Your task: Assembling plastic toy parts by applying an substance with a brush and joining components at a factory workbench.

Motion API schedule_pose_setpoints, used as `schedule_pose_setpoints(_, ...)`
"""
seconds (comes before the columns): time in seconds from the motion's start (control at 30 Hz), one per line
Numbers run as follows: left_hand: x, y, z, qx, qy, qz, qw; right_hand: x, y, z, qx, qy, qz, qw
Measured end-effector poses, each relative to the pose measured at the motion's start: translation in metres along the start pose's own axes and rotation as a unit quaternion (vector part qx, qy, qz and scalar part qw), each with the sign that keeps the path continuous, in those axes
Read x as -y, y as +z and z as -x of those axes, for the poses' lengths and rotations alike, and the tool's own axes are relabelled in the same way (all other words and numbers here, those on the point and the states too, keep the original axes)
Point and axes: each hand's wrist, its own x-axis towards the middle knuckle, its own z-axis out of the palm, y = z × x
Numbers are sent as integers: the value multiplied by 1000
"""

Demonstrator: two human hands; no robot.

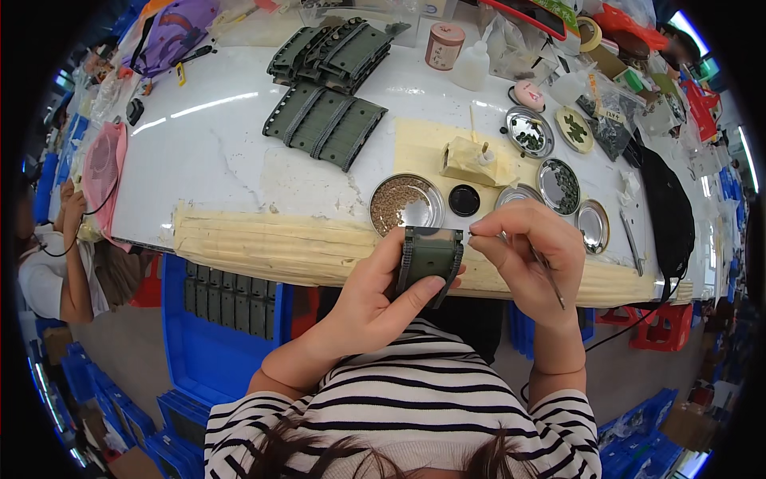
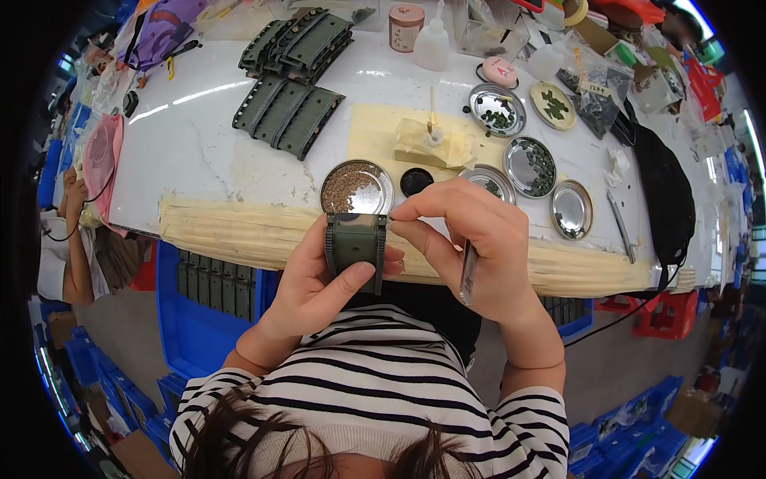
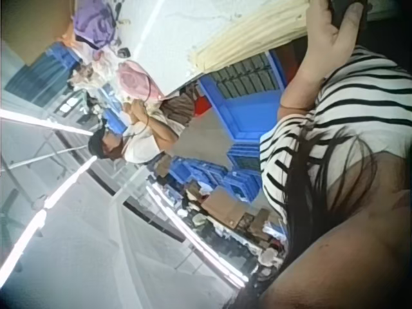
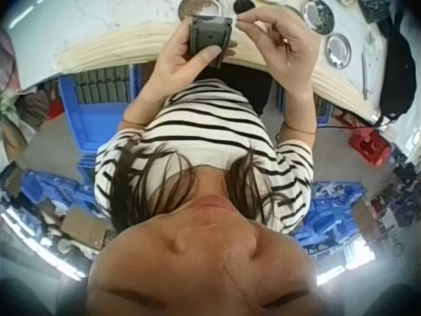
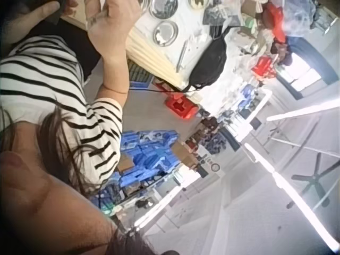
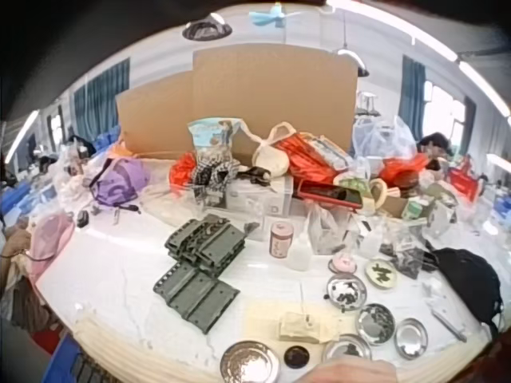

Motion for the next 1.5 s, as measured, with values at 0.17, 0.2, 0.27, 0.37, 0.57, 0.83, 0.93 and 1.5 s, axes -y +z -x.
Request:
schedule_pose_setpoints(0.17, 3, -2, -1, 5, 1, -18, 1000, 0, 8, 0, -7, -52, 25, 998)
schedule_pose_setpoints(0.2, 3, -2, -1, 6, 3, -21, 1000, 0, 9, 0, -5, -58, 26, 998)
schedule_pose_setpoints(0.27, 3, -2, -1, 1, -1, -19, 1000, -2, 10, 1, -2, -76, 46, 996)
schedule_pose_setpoints(0.37, 3, -3, -1, -3, -12, -29, 999, -11, 13, 3, -4, -118, 73, 990)
schedule_pose_setpoints(0.57, 2, -3, -1, -9, -23, -27, 999, -11, 14, 7, 13, -149, 138, 979)
schedule_pose_setpoints(0.83, 4, -2, -2, -10, 6, -21, 1000, -6, 10, 6, 12, -74, 19, 997)
schedule_pose_setpoints(0.93, 2, 0, -2, -19, 2, -22, 1000, -9, 12, 7, -4, -111, 46, 993)
schedule_pose_setpoints(1.5, 3, -6, 0, -26, -96, 233, 967, -20, -10, -5, -129, -39, 37, 990)
